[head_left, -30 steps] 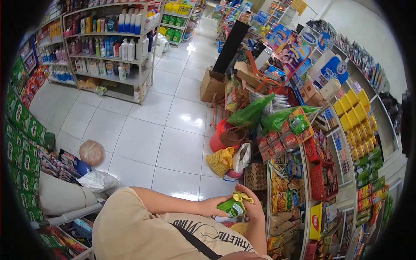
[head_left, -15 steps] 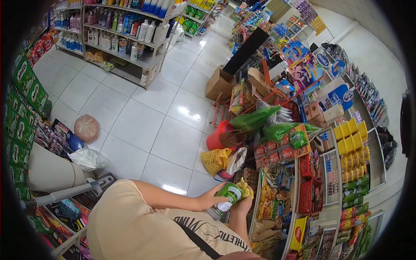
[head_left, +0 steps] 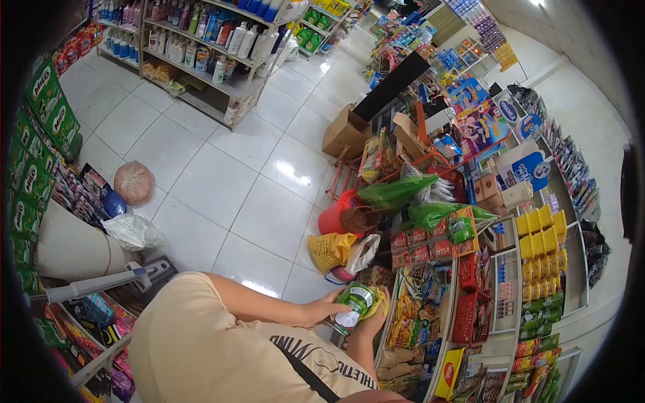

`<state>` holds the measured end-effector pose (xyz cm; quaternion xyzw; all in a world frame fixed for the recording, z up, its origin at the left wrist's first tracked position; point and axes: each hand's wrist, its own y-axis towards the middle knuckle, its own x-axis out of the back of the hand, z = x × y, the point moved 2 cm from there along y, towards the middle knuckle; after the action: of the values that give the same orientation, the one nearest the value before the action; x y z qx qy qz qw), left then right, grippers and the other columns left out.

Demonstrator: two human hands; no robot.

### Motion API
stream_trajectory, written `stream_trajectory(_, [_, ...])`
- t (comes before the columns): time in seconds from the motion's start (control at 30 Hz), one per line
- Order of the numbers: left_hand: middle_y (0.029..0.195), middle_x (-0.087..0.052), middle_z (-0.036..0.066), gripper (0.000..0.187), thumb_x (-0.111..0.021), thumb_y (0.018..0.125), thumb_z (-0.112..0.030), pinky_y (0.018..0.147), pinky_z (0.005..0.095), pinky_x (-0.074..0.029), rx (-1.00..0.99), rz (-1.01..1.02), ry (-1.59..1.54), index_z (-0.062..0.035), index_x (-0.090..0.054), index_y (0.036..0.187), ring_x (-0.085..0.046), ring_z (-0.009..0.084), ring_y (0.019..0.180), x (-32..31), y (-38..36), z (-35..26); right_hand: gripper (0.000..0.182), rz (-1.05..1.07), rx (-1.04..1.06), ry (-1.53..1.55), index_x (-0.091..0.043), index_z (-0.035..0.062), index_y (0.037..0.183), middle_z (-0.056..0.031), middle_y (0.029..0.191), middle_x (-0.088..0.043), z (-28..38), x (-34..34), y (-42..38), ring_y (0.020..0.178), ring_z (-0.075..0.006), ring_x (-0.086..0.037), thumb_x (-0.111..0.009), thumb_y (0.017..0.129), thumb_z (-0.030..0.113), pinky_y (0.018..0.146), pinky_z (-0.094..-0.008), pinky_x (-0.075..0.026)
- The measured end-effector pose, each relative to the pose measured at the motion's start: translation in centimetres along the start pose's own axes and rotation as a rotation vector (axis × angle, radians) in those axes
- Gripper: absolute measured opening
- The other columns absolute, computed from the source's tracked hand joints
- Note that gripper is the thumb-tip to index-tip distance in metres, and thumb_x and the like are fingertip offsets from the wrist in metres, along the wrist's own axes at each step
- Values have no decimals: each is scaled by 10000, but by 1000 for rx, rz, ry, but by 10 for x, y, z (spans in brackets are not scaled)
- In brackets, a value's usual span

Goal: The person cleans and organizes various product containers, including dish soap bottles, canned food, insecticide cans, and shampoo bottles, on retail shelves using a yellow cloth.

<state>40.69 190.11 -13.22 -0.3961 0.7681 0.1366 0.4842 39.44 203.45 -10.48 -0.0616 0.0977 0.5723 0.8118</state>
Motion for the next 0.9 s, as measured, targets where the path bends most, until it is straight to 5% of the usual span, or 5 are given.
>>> stream_trajectory(0.13, [1196, -490, 77, 583, -558, 845, -218, 901, 383, -432, 80, -57, -213, -113, -252, 1330, -517, 211, 1054, 30, 16, 4, 465, 268, 65, -242, -318, 8, 1321, -140, 1239, -438, -13, -19, -29, 1104, -218, -470, -372, 907, 212, 927, -327, -384])
stream_trajectory(0.37, [1142, -534, 94, 506, -569, 827, -290, 890, 412, -446, 342, 92, -485, -98, -365, 1248, -540, 213, 1029, 43, 0, -8, 375, 57, -466, -142, -442, 84, 1217, -97, 1131, -530, -65, 14, -8, 1001, -231, -540, -373, 933, 319, 850, -342, -455])
stream_trajectory(0.57, [1114, -542, 64, 548, -567, 829, -283, 855, 318, -465, 36, 129, -264, -73, -330, 1277, -546, 146, 1008, 65, -18, -37, 351, 272, -286, -85, -474, 40, 1151, -110, 1045, -572, -73, -31, 5, 897, -220, -586, -431, 904, 286, 780, -351, -484])
stream_trajectory(0.8, [1089, -546, 92, 491, -541, 848, -262, 858, 269, -414, -89, -55, 143, 13, -415, 1235, -526, 147, 979, 89, -42, -57, 788, 640, -522, 141, -387, 32, 1274, -122, 1198, -505, -87, -55, 5, 1055, -237, -521, -566, 748, 591, 903, -367, -421])
stream_trajectory(0.9, [1076, -560, 118, 538, -604, 823, -311, 846, 275, -422, -243, -267, 557, 37, -447, 1202, -535, 164, 967, 87, -60, -88, 769, 591, -626, 97, -337, 17, 1306, -142, 1267, -455, -87, -86, 2, 1129, -290, -477, -302, 840, 628, 944, -402, -398])
